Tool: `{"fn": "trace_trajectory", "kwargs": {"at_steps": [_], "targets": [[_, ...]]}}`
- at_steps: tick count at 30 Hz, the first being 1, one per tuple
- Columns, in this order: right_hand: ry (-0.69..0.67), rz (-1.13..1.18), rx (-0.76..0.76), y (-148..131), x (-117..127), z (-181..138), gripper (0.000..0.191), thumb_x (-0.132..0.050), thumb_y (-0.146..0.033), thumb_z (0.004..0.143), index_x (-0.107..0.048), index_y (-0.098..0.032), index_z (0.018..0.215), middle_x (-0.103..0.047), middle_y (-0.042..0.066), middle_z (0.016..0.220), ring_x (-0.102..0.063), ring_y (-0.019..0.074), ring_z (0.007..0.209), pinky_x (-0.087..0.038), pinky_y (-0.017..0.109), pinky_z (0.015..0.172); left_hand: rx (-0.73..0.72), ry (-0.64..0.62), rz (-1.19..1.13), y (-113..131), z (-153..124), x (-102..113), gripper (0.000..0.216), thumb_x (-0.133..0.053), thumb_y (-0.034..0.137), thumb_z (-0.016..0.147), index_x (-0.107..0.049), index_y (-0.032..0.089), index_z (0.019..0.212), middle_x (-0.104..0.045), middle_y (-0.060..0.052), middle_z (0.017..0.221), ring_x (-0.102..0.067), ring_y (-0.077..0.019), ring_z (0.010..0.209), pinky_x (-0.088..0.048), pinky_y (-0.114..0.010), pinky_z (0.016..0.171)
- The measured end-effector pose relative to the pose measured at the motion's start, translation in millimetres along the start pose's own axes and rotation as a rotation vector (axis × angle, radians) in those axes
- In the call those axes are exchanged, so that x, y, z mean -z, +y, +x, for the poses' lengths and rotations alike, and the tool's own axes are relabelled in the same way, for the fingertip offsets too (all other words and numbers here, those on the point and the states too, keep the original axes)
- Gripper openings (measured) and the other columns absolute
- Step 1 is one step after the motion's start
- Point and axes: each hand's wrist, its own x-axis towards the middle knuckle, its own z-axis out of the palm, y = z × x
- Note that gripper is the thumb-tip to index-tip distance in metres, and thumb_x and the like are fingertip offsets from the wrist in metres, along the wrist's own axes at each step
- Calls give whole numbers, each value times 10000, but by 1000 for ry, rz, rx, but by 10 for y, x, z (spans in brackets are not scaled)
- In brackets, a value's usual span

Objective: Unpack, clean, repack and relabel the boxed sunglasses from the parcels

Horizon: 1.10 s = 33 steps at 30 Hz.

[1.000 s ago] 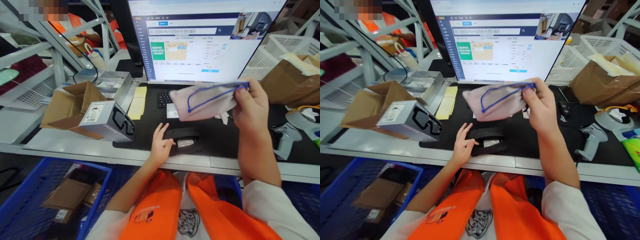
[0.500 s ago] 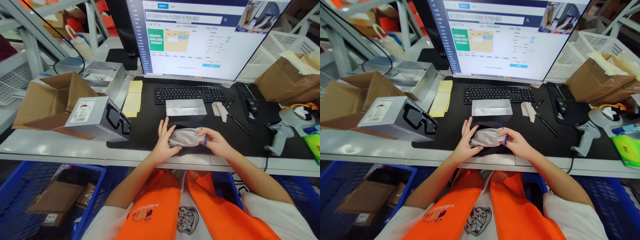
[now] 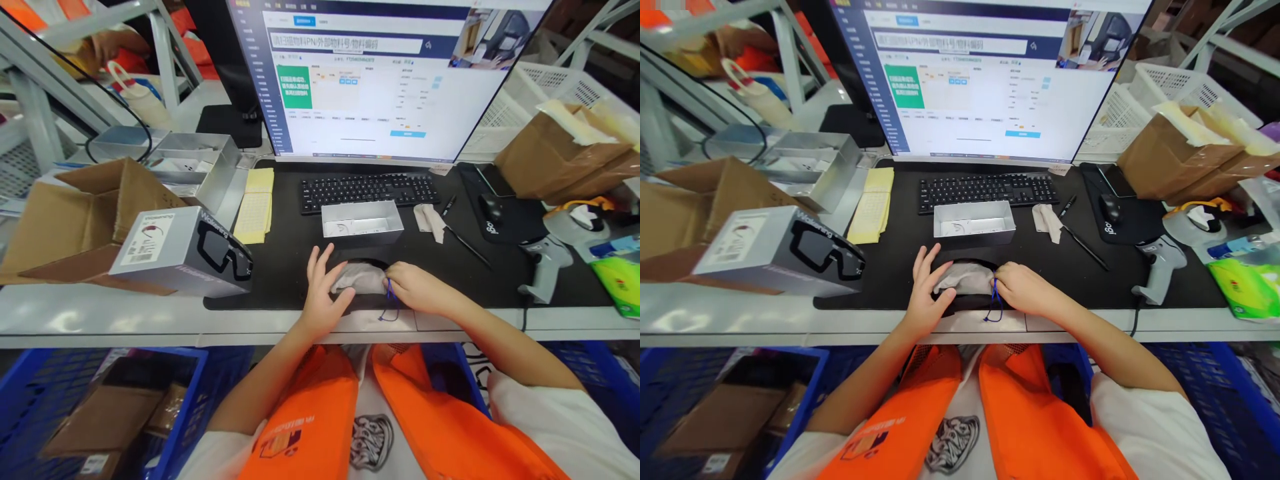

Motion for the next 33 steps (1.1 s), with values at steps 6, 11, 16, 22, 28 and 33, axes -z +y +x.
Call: {"fn": "trace_trajectory", "kwargs": {"at_steps": [6, 11, 16, 22, 28, 33], "targets": [[411, 74, -178, 84, -43, 17, 206, -611, -294, 959, -772, -168, 978, -736, 121, 991, -691, 262, 910, -546, 394, 823, -95, 205, 105, 117, -77, 197, 146, -638, 276, 927, -737, 206, 1009, -680, -77, 961, -648, -213, 911, -554, -369, 804], [349, 473, -210, 56, -17, -39, 245, -577, -320, 956, -777, -192, 894, -786, 55, 913, -727, 218, 856, -550, 341, 804, -144, -174, 143, 243, -102, 361, 193, -620, 290, 961, -733, 183, 1075, -738, -77, 961, -647, -222, 898, -515, -370, 804], [198, 654, -132, -61, 58, -144, 287, -534, -324, 975, -787, -197, 1028, -798, 50, 1041, -746, 206, 950, -576, 315, 858, -153, -459, 286, 328, 46, 436, 323, -605, 365, 987, -698, 182, 1235, -759, -61, 925, -653, -243, 850, -490, -396, 774], [122, 524, 264, -226, 87, -144, 475, -466, -41, 846, -727, -170, 1222, -709, 92, 1317, -639, 212, 1262, -482, 391, 1129, -292, -412, 220, 447, 373, 327, 309, -548, 411, 1017, -719, 179, 1128, -766, -77, 994, -686, -223, 928, -480, -371, 836], [297, 424, 255, 122, 109, -225, 408, -471, -27, 836, -766, -212, 1049, -770, 42, 1136, -706, 190, 1102, -539, 346, 1034, -465, -629, 327, 483, 706, 234, 425, -541, 449, 1028, -599, 191, 1360, -702, -107, 1334, -608, -265, 1276, -378, -453, 1002], [384, 318, -48, 503, -138, -179, 391, -566, -87, 830, -731, -173, 1174, -745, 109, 1212, -708, 268, 1123, -554, 441, 1033, -539, -763, 432, 488, 954, 311, 287, -480, 321, 1057, -704, 210, 1200, -771, -63, 1119, -697, -209, 999, -438, -375, 852]]}}
